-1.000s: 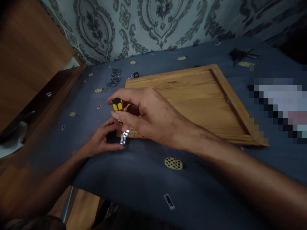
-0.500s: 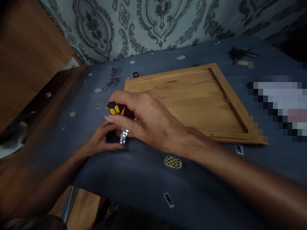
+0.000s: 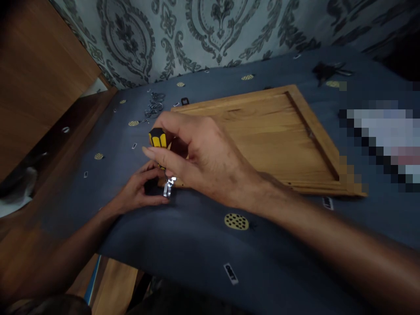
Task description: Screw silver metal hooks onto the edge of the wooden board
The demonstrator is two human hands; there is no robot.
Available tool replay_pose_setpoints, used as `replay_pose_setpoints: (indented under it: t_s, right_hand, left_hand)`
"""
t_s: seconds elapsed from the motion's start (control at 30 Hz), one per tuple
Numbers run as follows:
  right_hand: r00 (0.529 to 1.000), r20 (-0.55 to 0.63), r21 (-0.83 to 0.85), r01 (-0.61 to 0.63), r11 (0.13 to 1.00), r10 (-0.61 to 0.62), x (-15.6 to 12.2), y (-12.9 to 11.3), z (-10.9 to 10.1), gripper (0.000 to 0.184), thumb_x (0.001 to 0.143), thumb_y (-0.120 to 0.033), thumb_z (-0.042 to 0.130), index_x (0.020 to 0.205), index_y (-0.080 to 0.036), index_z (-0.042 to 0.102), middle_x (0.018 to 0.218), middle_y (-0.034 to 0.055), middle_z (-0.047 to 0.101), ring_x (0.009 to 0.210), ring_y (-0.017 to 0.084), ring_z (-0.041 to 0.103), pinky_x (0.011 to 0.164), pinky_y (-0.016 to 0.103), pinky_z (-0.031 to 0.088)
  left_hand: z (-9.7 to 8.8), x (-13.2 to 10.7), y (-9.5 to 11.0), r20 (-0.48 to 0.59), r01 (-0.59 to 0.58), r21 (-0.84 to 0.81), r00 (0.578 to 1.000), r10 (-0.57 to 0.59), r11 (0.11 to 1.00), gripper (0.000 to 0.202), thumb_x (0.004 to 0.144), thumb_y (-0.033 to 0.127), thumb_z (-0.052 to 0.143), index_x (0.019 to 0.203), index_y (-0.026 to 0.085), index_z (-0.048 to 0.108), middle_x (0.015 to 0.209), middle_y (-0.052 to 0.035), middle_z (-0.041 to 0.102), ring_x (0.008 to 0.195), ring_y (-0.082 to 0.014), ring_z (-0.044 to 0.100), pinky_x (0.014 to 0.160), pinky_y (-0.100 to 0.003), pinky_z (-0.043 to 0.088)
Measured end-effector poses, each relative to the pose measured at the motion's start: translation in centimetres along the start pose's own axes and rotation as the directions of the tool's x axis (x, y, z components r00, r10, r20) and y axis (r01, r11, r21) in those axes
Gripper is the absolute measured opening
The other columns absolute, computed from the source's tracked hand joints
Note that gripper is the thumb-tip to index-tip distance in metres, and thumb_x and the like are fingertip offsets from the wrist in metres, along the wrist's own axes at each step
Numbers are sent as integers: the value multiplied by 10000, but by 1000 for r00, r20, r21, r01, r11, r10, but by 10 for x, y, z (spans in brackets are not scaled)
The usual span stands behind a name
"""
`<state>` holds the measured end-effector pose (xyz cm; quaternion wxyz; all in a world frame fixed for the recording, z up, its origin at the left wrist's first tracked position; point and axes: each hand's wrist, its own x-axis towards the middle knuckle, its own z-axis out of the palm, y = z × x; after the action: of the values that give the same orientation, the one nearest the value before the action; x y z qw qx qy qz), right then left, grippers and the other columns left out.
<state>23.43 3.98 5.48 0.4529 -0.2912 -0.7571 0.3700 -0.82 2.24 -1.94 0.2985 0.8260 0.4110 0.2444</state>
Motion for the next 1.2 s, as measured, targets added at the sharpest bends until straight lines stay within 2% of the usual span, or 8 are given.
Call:
replay_pose_setpoints:
  t_s: [0.13,0.4,0.63,0.87,1.0,1.2]
  right_hand:
    - [1000,30,28,6,1000,-7,-1,5,3,126,955,-350,713,929,-246,646,789,-23,663,648,159,667,581,297,527]
    - [998,61,9,17,1000,-17,0,4,2,142,971,-359,671,908,-242,618,807,-14,663,639,152,641,573,303,489]
    - [994,95,-35,62,998,-58,0,5,0,154,979,-357,664,913,-232,603,794,-19,665,653,147,627,586,302,469]
    - [977,154,-76,158,985,-145,1,3,-2,82,998,-282,656,973,-204,650,829,-32,697,634,98,589,588,251,438]
    - [976,154,-76,167,983,-154,0,2,0,76,1001,-255,645,990,-184,668,843,-23,688,661,101,579,626,256,431]
    - [983,127,-62,143,988,-134,-2,2,4,100,991,-269,667,919,-209,633,816,-34,642,684,110,556,643,262,423]
  left_hand:
    - [0,0,1,9,0,5,1000,0,1000,503,812,585,814,1138,214,720,1080,-74,633,1083,-274,608,1005,-433,504]
    - [0,0,0,4,-8,3,1000,8,1000,491,801,576,827,1121,217,728,1067,-67,643,1080,-275,619,990,-423,515]
    - [0,0,1,-13,-38,13,999,38,999,507,820,584,808,1151,207,735,1042,-62,635,999,-246,628,879,-362,534]
    - [2,-1,-1,-25,-46,36,999,47,998,484,820,576,811,1137,218,733,1054,-54,643,993,-237,627,871,-355,528]
    - [2,-1,-3,-20,-52,26,998,53,998,475,819,557,821,1136,217,721,1086,-55,650,1027,-242,629,904,-361,520]
    - [2,-2,-4,-19,-42,11,999,42,999,489,818,572,814,1163,235,728,1089,-56,645,1021,-249,623,902,-375,528]
